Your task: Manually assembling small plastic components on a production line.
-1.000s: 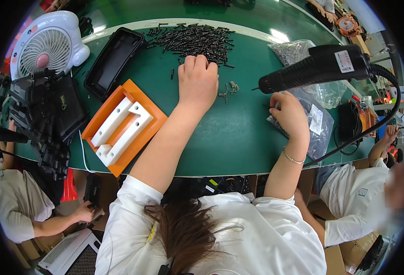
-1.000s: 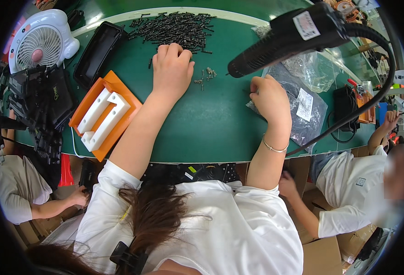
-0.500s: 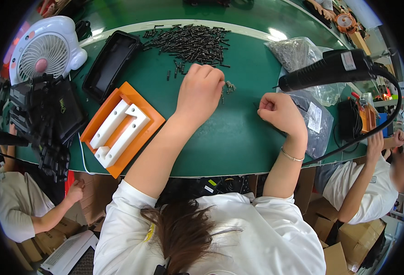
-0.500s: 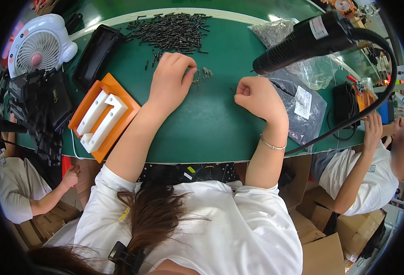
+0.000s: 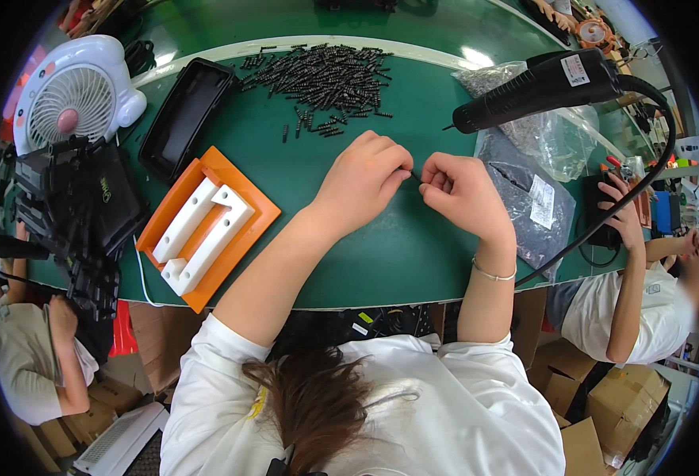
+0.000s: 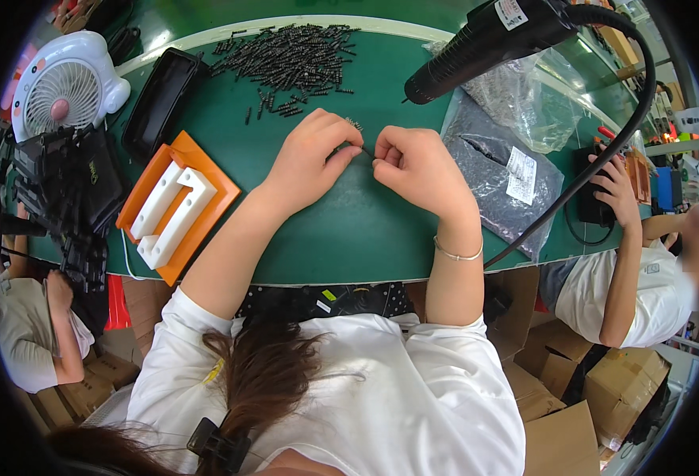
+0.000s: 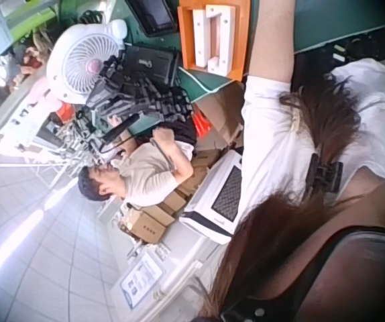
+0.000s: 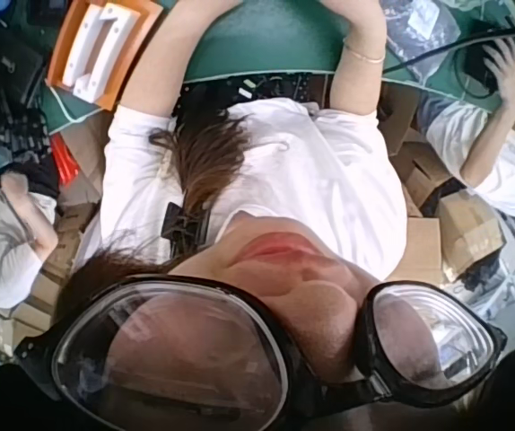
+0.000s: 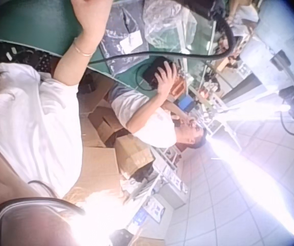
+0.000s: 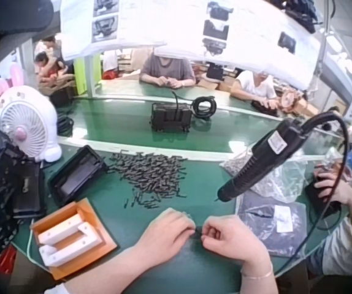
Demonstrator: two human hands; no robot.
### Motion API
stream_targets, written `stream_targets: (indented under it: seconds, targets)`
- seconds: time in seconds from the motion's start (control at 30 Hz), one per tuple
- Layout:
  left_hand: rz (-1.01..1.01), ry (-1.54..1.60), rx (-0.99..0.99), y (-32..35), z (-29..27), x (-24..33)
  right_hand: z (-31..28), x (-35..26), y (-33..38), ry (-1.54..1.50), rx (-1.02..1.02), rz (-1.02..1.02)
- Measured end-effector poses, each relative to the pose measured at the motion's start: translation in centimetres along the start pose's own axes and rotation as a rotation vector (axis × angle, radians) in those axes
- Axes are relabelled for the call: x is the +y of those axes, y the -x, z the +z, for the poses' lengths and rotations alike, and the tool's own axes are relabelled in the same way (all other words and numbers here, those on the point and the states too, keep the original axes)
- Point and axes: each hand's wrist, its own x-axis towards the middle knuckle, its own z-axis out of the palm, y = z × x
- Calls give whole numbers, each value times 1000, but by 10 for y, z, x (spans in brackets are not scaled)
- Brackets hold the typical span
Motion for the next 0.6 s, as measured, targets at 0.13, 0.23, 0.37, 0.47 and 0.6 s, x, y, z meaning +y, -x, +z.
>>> stream_targets:
  seconds: [0.13, 0.23, 0.37, 0.47, 0.6]
  targets:
    - [58, -117, -63, 1, -2, 1, 0, 0, 0, -29, 0, -36]
    - [44, -87, -94, 1, -2, 3, -1, 1, 0, -39, 84, -77]
    - [-5, 42, -22, -1, -1, 5, 2, 5, -2, -199, 146, -80]
    - [-66, 117, 10, 0, -1, 7, 5, 7, -2, -299, 177, -64]
    - [-101, 187, 91, 1, 2, 8, 6, 6, -2, -235, 146, -78]
